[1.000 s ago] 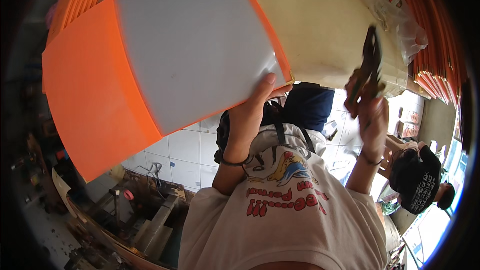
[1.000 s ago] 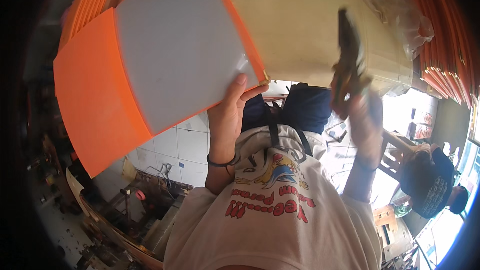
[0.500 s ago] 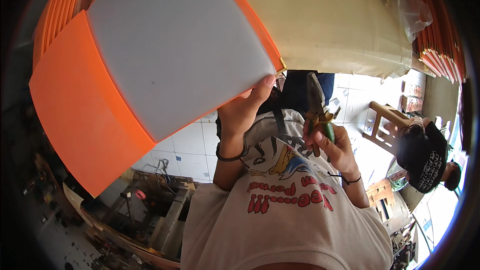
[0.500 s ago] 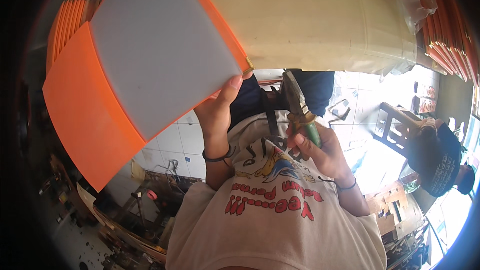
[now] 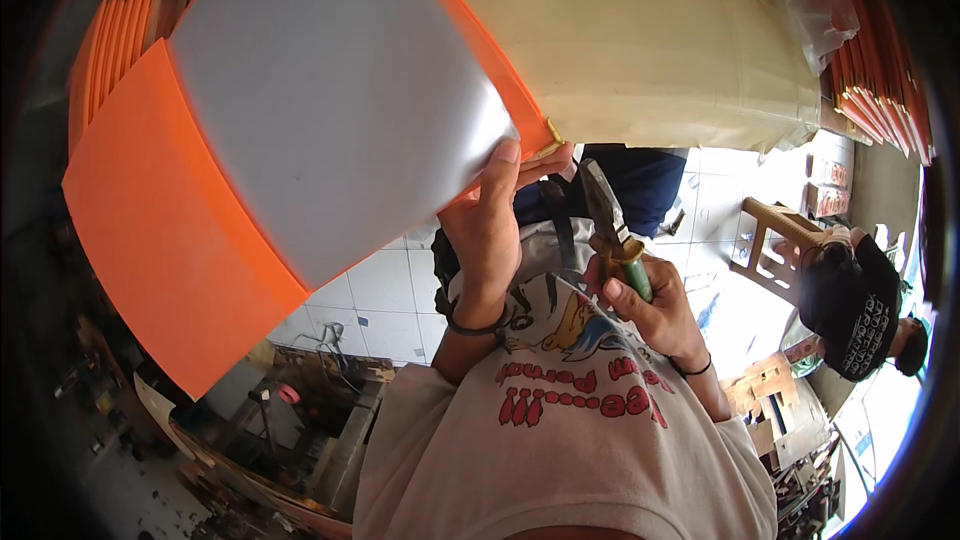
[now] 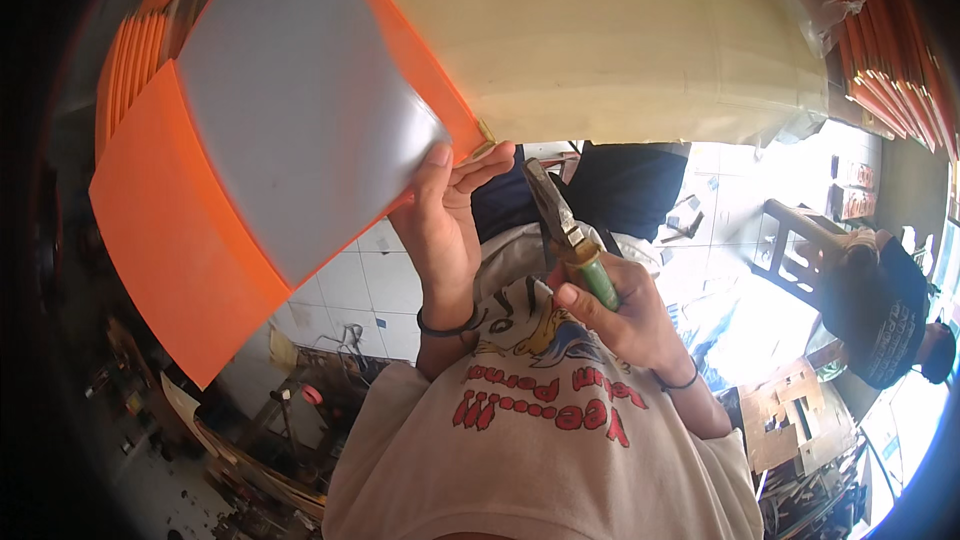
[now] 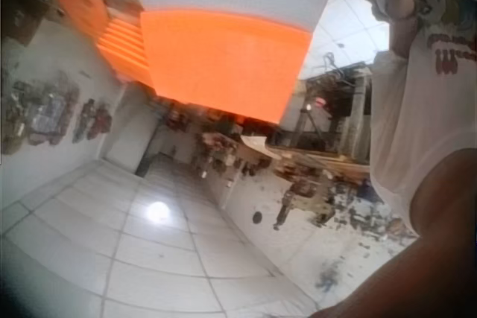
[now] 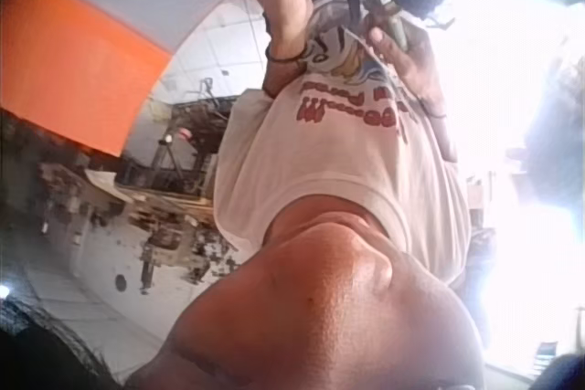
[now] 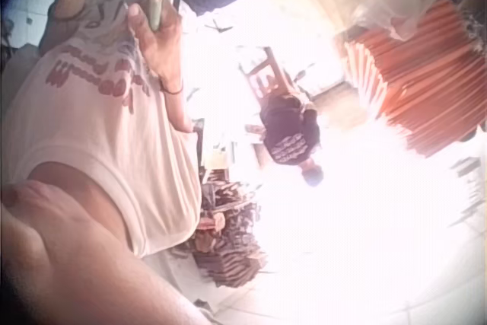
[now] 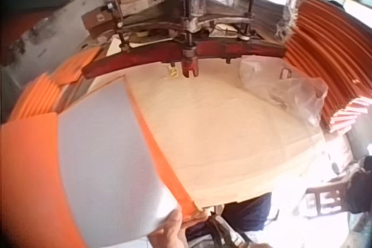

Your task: The person attaches metal corner protectors to orange folders using pliers to crimp the metal onto the edges and corners of the plastic covers.

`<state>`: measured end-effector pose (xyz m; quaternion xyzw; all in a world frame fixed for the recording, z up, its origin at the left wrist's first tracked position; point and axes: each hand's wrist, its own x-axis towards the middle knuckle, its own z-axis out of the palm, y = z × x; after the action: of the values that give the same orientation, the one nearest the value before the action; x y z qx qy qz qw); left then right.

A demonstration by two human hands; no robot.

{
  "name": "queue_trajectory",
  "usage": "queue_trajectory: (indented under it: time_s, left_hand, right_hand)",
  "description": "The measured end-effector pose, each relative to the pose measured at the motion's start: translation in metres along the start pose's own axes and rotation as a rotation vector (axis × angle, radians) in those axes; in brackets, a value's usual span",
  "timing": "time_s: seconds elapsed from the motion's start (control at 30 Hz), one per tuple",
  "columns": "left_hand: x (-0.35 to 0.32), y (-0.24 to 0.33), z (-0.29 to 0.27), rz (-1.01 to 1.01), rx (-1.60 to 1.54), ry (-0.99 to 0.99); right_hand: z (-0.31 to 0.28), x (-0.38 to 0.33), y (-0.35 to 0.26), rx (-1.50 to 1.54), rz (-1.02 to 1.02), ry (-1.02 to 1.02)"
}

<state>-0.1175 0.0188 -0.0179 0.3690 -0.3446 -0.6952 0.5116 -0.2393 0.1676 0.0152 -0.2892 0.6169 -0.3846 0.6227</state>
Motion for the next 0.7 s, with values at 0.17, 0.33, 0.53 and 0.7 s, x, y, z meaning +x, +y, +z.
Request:
queue_trajectory:
  time_s: [0.17,0.33,0.53,0.7]
  left_hand:
    - [-0.001,0.003,-0.002,-0.073,-0.083,0.017]
    - [-0.003,0.008,-0.004,-0.104,-0.090,-0.025]
    - [-0.004,0.006,-0.008,-0.129,-0.092,-0.029]
    - [-0.002,0.000,-0.013,-0.109,-0.136,-0.011]
  right_hand:
    - [0.002,0.005,-0.010,0.006,0.015,0.102]
    - [0.009,0.024,-0.015,-0.182,-0.316,0.266]
    - [0.020,0.072,-0.034,-0.423,-0.670,0.580]
    - [0.029,0.091,-0.036,-0.423,-0.690,0.633]
